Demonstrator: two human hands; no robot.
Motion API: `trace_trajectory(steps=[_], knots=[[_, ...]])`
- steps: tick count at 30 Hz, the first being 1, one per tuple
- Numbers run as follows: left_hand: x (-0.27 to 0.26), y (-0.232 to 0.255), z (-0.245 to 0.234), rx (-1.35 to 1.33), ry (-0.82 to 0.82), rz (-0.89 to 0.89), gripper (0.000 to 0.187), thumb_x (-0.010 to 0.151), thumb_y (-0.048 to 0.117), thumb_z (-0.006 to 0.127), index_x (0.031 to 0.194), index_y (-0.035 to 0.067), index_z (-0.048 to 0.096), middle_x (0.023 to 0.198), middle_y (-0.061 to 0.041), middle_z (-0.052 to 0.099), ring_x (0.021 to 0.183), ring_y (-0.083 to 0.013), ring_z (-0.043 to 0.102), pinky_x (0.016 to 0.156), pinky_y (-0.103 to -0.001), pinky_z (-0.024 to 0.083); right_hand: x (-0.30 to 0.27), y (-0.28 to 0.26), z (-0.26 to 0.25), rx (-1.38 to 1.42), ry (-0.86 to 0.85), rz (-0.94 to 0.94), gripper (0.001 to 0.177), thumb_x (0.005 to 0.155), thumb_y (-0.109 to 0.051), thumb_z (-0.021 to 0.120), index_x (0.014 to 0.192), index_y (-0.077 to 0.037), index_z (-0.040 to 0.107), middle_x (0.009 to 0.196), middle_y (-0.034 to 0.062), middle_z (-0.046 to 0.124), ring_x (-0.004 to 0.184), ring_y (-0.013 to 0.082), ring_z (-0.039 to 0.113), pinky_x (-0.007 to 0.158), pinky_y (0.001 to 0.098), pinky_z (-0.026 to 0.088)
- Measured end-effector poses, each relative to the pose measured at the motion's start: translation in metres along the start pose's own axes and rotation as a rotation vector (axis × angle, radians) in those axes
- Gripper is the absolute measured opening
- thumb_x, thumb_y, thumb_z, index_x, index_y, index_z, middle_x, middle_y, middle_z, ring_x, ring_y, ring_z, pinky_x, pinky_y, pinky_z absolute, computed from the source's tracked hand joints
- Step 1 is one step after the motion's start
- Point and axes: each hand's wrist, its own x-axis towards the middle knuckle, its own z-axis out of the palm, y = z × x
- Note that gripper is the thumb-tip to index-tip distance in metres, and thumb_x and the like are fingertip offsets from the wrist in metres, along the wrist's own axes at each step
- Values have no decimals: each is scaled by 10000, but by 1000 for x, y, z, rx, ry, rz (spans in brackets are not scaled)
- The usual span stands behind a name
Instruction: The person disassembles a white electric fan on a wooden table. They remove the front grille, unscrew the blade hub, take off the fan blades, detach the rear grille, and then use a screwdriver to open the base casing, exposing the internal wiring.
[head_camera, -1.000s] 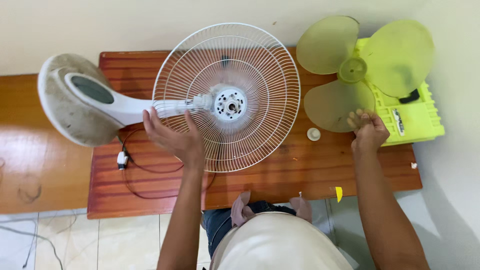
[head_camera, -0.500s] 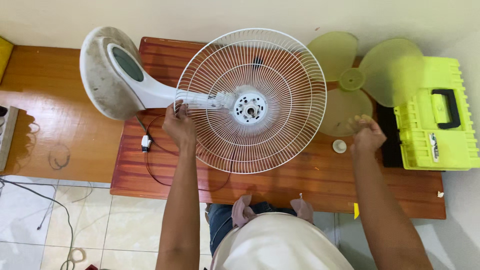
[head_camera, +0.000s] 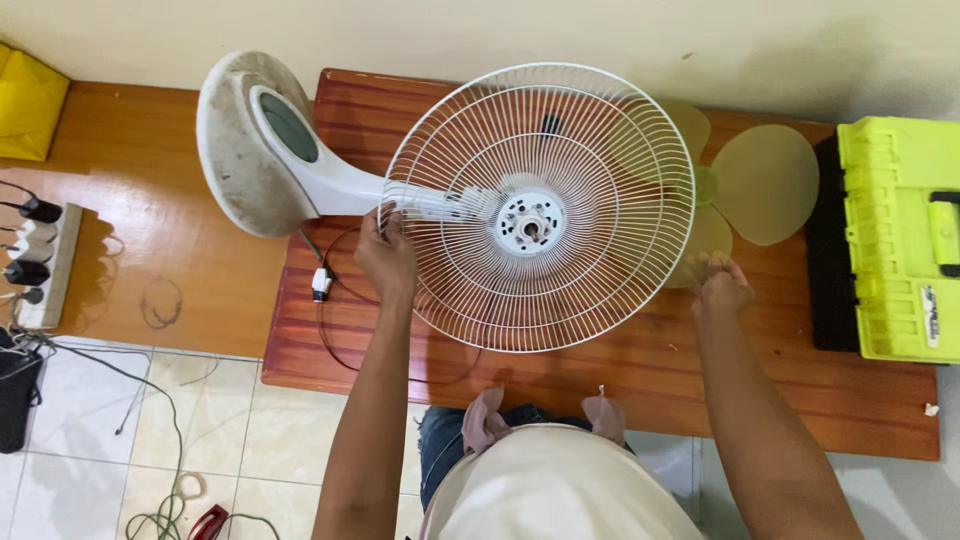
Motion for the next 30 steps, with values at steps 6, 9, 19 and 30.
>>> trace_trajectory(steps=[6, 9, 19, 30], knots=[[0, 2, -8, -12, -64, 10, 210, 1017, 90, 611, 1176, -21, 692, 1020, -184, 774, 939, -242, 773, 772, -349, 590, 8, 16, -11, -41, -24, -25, 215, 1021, -39, 586, 1234, -21, 555, 1252, 166, 639, 1100, 237, 698, 908, 297, 655], [2, 3, -11, -11, -75, 57, 227, 1015, 101, 613, 1180, -33, 690, 1026, -206, 768, 930, -270, 768, 779, -368, 586, -14, 4, -6, -489, 147, -208, 229, 1035, -45, 591, 1260, -25, 556, 1256, 143, 590, 1087, 224, 658, 898, 304, 613], [11, 15, -17, 90, -123, 477, 424, 1022, 152, 642, 1382, -39, 526, 1296, -234, 632, 1167, -337, 656, 932, -420, 579, -206, 11, 122, -898, -627, -990, 527, 863, -69, 753, 1351, -18, 560, 1330, 171, 499, 1186, 286, 559, 997, 398, 521], [27, 14, -15, 152, -323, 223, 328, 1069, 89, 508, 1397, 74, 502, 953, -195, 747, 841, -343, 756, 648, -456, 555, -228, 22, 172, -876, -544, -963, 570, 890, -306, 838, 1186, 37, 492, 1186, 171, 434, 1030, 272, 563, 841, 386, 567]])
